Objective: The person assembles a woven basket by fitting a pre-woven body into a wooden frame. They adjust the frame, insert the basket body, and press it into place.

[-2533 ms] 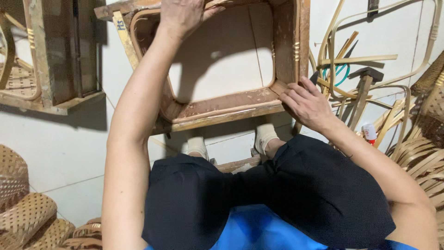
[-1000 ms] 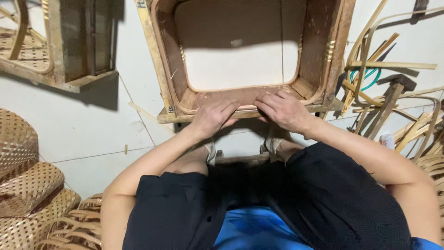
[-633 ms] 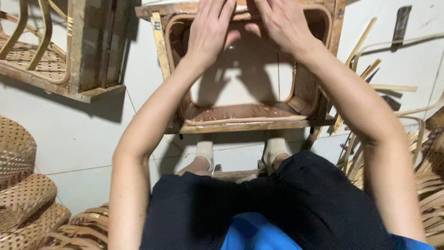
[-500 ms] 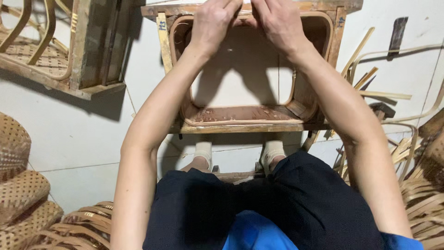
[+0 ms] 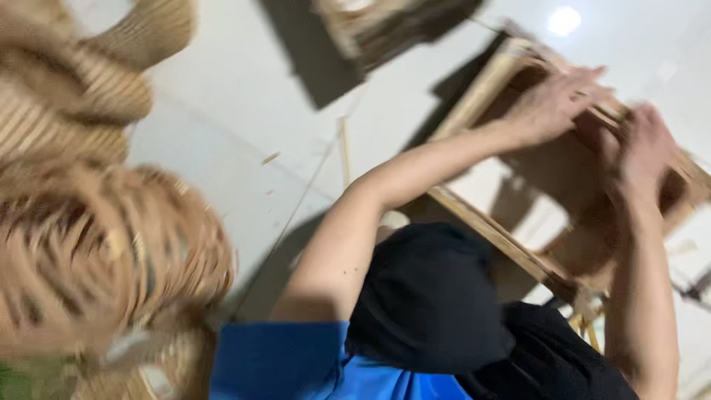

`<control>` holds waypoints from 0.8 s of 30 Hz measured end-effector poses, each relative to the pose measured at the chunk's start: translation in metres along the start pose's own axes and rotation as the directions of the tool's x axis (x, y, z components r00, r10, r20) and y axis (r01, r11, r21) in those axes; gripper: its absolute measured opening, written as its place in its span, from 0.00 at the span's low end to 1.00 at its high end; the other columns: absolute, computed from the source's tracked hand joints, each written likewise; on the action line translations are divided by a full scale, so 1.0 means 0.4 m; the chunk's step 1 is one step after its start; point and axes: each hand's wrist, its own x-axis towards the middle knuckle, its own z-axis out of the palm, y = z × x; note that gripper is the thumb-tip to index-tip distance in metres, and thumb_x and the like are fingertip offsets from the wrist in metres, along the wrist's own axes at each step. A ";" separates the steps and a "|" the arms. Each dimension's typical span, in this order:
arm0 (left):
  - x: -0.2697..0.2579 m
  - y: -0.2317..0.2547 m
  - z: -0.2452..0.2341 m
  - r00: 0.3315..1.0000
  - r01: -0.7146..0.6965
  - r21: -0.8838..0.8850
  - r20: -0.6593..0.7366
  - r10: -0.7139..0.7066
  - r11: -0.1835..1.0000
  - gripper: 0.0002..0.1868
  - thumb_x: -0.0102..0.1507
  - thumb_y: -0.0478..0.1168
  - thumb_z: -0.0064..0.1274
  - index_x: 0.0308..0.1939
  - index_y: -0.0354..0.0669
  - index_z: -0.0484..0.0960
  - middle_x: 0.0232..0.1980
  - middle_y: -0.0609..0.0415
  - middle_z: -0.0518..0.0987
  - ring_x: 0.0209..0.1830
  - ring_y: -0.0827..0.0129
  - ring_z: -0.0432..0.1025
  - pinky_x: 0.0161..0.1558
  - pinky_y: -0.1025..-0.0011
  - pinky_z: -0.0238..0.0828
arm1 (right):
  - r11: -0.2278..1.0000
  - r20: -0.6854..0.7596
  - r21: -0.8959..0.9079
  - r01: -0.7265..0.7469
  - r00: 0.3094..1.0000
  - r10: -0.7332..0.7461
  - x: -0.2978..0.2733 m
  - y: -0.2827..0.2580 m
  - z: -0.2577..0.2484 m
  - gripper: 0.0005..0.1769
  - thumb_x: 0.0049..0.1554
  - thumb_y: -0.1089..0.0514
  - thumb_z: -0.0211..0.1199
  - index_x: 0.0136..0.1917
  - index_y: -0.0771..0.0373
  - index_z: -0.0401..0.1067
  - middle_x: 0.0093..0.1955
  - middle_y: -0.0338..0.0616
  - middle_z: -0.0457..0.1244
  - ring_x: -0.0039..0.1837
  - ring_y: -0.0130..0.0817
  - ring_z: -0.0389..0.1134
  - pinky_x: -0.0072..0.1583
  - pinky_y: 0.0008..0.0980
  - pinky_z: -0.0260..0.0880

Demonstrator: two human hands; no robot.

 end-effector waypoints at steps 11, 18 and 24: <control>-0.718 -0.697 -1.111 0.621 0.722 0.310 -0.685 -0.381 0.618 0.43 0.64 0.43 0.65 0.78 0.47 0.58 0.82 0.48 0.56 0.79 0.47 0.55 0.76 0.55 0.57 | 0.859 0.083 0.288 -0.423 0.905 0.418 -0.448 -0.148 -0.125 0.19 0.74 0.57 0.56 0.74 0.66 0.63 0.83 0.62 0.48 0.83 0.51 0.51 0.82 0.50 0.58; -0.791 -0.871 -1.402 0.581 0.810 0.487 -0.588 -0.562 0.327 0.64 0.58 0.48 0.70 0.82 0.40 0.36 0.84 0.43 0.35 0.83 0.45 0.34 0.78 0.42 0.33 | 0.849 0.018 0.299 -0.436 0.892 0.452 -0.476 -0.207 -0.200 0.13 0.77 0.59 0.56 0.70 0.68 0.66 0.78 0.59 0.52 0.73 0.43 0.59 0.71 0.38 0.68; -0.692 -0.889 -1.464 0.538 0.840 0.419 -0.550 -0.639 0.345 0.72 0.53 0.61 0.72 0.82 0.42 0.33 0.85 0.42 0.34 0.85 0.46 0.27 0.77 0.36 0.16 | 0.866 -0.107 0.170 -0.470 0.865 0.491 -0.494 -0.267 -0.252 0.10 0.76 0.64 0.58 0.67 0.72 0.68 0.70 0.58 0.58 0.60 0.39 0.64 0.65 0.33 0.71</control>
